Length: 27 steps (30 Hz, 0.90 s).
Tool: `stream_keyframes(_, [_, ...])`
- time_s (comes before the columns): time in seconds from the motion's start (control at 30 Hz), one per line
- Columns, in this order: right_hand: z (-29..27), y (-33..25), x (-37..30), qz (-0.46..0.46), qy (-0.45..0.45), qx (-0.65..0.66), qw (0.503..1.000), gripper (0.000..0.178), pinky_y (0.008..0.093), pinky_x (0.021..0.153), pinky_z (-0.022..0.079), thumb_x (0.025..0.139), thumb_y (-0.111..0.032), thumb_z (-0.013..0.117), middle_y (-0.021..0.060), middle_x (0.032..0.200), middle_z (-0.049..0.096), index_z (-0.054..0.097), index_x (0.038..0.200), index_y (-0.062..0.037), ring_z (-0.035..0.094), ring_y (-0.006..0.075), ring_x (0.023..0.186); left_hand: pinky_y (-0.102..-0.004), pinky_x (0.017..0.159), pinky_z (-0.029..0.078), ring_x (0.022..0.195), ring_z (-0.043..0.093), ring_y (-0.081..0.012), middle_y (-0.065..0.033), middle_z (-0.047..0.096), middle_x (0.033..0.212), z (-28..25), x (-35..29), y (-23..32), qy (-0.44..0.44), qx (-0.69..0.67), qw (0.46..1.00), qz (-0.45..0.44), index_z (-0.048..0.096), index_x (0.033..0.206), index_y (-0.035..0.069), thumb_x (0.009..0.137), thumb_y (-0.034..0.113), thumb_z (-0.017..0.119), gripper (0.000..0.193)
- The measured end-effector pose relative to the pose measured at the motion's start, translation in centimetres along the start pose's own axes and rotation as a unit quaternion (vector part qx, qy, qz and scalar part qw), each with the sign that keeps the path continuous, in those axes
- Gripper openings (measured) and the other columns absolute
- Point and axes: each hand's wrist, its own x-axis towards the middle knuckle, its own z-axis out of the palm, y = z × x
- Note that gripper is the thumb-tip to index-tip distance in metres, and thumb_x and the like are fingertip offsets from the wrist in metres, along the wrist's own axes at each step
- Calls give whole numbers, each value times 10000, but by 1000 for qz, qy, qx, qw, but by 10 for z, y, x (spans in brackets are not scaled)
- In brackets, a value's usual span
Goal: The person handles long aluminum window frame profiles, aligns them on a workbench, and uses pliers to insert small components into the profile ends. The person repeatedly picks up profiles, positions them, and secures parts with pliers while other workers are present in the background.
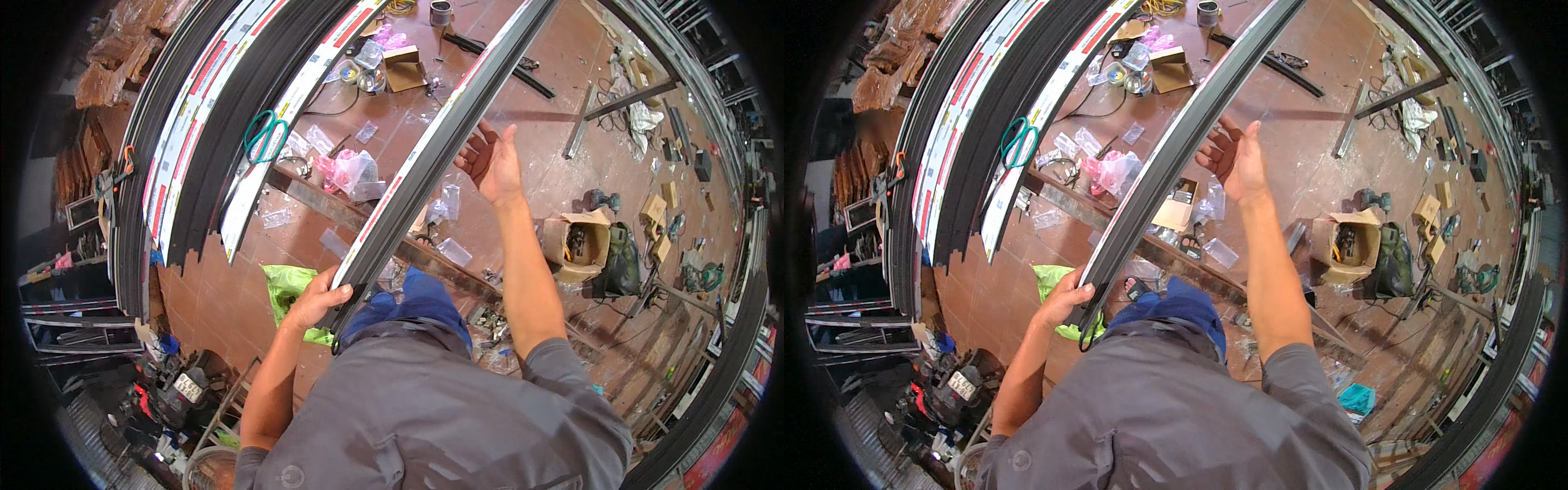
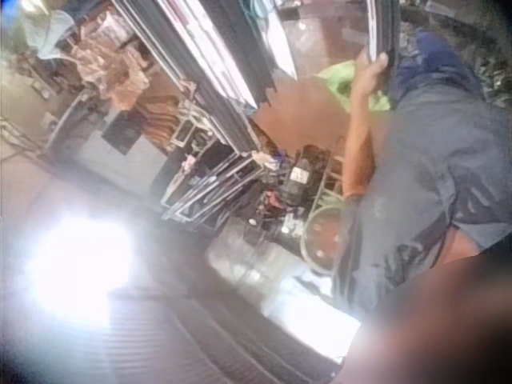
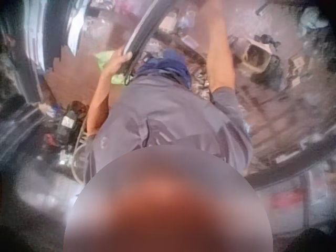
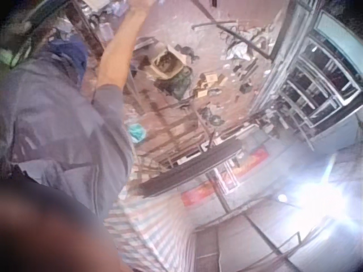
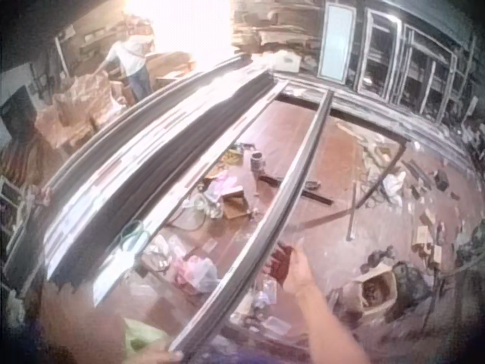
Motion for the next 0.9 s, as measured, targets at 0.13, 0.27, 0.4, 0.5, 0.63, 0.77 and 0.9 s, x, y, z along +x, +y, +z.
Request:
stream_keyframes(0.13, [0,1,-2,11,5,-5,1000,798,429,848,584,997,-776,382,103,1215,711,549,1404,-110,712,266,961,-342,953,486,1068,595,-178,-116,667,1181,-1,-1,-6,38,49,998,19,570,1375,-54,882,472,782,752])
stream_keyframes(0.27, [9,8,-3,17,12,-50,999,786,413,845,553,997,-778,399,60,1142,692,516,1390,-108,679,230,957,-433,1037,482,1193,637,-296,-193,674,1303,2,-14,6,172,230,953,94,527,1468,1,888,468,812,797])
stream_keyframes(0.4, [21,20,-4,10,76,-114,991,828,391,838,530,944,-822,467,13,1040,635,483,1390,-125,633,209,915,-393,1050,485,1188,636,-262,-128,654,1361,-20,-35,-20,186,-109,975,61,514,1515,39,1117,457,487,578])
stream_keyframes(0.5, [13,36,1,4,124,-113,986,727,403,854,545,954,-779,526,47,1128,632,549,1332,-158,643,216,967,-345,1009,497,1147,649,-187,-115,693,1284,-36,-63,-86,157,-109,981,20,603,1436,25,1118,495,460,586])
stream_keyframes(0.63, [75,55,-7,-57,185,-125,973,719,399,961,520,960,-627,672,78,1196,636,530,1423,-96,635,225,1088,-329,1014,476,1102,633,-165,-77,710,1198,0,-99,-127,92,-156,983,-28,703,1221,-17,1070,335,614,393])
stream_keyframes(0.77, [88,73,4,-120,249,-226,934,568,386,939,555,968,-355,785,110,1240,659,539,1373,-41,664,221,1098,-265,843,502,937,630,-97,-15,715,1013,25,-97,-127,219,-67,973,33,746,1036,7,911,118,828,185])
stream_keyframes(0.9, [75,81,15,-155,224,-205,940,575,398,908,579,957,-271,798,121,1229,669,510,1367,11,679,232,1066,-293,693,506,779,637,-123,-35,708,878,34,-102,-125,325,9,944,61,745,1004,11,923,160,809,182])
